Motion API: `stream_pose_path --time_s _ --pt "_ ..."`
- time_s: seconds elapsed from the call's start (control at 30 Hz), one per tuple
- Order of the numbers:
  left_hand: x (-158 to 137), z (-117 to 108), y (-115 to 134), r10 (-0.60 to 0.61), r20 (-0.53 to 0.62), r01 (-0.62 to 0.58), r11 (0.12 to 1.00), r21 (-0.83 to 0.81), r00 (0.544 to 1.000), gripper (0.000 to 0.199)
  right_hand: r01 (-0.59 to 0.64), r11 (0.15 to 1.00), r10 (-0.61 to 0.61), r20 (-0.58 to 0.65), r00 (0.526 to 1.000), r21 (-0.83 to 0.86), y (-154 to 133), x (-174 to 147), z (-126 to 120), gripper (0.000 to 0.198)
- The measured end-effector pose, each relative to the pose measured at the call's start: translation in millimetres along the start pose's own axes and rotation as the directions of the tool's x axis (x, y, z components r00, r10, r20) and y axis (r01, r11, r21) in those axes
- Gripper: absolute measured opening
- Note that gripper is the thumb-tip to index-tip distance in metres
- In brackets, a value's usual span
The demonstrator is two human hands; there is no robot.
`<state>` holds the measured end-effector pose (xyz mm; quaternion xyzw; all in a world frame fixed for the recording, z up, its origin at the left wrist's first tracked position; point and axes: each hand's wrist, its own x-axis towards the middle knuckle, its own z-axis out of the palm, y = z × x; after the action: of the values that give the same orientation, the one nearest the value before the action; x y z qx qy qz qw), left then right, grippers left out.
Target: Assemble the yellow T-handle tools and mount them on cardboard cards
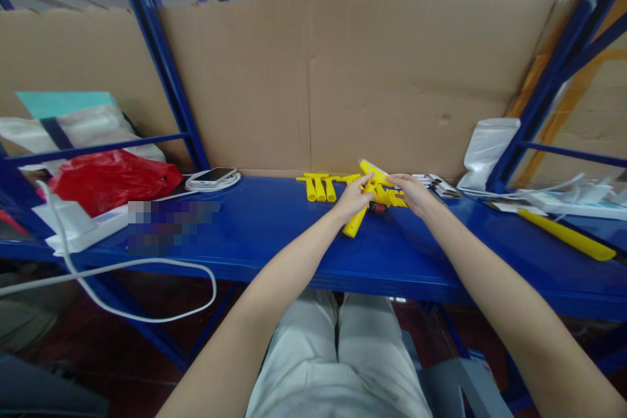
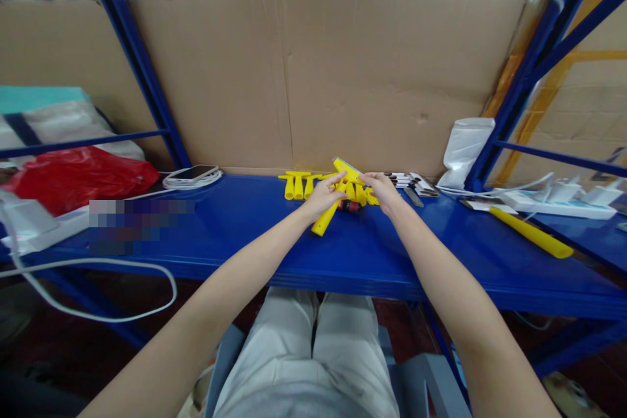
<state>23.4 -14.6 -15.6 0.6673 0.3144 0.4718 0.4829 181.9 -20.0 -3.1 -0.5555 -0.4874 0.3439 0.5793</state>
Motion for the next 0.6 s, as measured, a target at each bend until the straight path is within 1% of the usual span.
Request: stream_pose_path --time_s 0.13,0.17,0.23,0.27,0.3,0.33,0.4,0.43,0.5,0.6 --pt "1.7 -1.0 0.6 0.011 -0.059 -0.007 0.998 0.057 0.998 0.069 -0.027 0.998 0.025 0.033 0.999 0.054 0.3 0.9 -1.8 0.022" --pt "2.0 -1.6 0.2 0.024 -0.065 -0.017 0.995 0.096 0.998 0.068 -0.026 0.997 0.023 0.04 0.999 0.066 0.2 0.4 -1.8 0.022" --pt "1.5 -3.1 0.0 0.071 -0.052 -0.057 0.969 0.239 0.996 0.065 -0.011 0.997 0.007 0.05 0.999 0.078 0.0 -0.7 -1.3 0.023" --pt "0.3 -4.0 0.4 0.104 -0.027 -0.089 0.937 0.338 0.994 0.064 0.002 0.997 -0.007 0.053 0.999 0.077 0.0 -1.3 -0.8 0.024" --pt "-1.4 -5.0 1.1 0.129 0.007 -0.118 0.885 0.451 0.992 0.063 0.016 0.997 -0.02 0.053 0.998 0.076 -0.1 -1.7 -0.1 0.025" --pt "-3.7 -6.0 2.1 0.144 0.039 -0.141 0.821 0.553 0.989 0.063 0.027 0.997 -0.031 0.053 0.998 0.077 -0.2 -2.2 0.6 0.026" --pt "-9.5 -7.4 4.9 0.146 0.135 -0.198 0.688 0.698 0.98 0.065 0.041 0.995 -0.046 0.056 0.997 0.089 -0.4 -2.9 2.0 0.025" --pt "-12.5 -7.9 6.5 0.134 0.16 -0.209 0.628 0.75 0.978 0.066 0.045 0.994 -0.051 0.059 0.997 0.098 -0.4 -3.2 2.6 0.025" --pt "-17.7 -8.1 9.7 0.107 0.175 -0.205 0.525 0.826 0.979 0.067 0.056 0.993 -0.063 0.06 0.996 0.107 -0.4 -3.6 3.6 0.025" --pt "-21.9 -7.5 13.4 0.085 0.182 -0.201 0.415 0.887 0.98 0.069 0.084 0.992 -0.091 0.068 0.994 0.092 0.5 -3.5 4.4 0.024"
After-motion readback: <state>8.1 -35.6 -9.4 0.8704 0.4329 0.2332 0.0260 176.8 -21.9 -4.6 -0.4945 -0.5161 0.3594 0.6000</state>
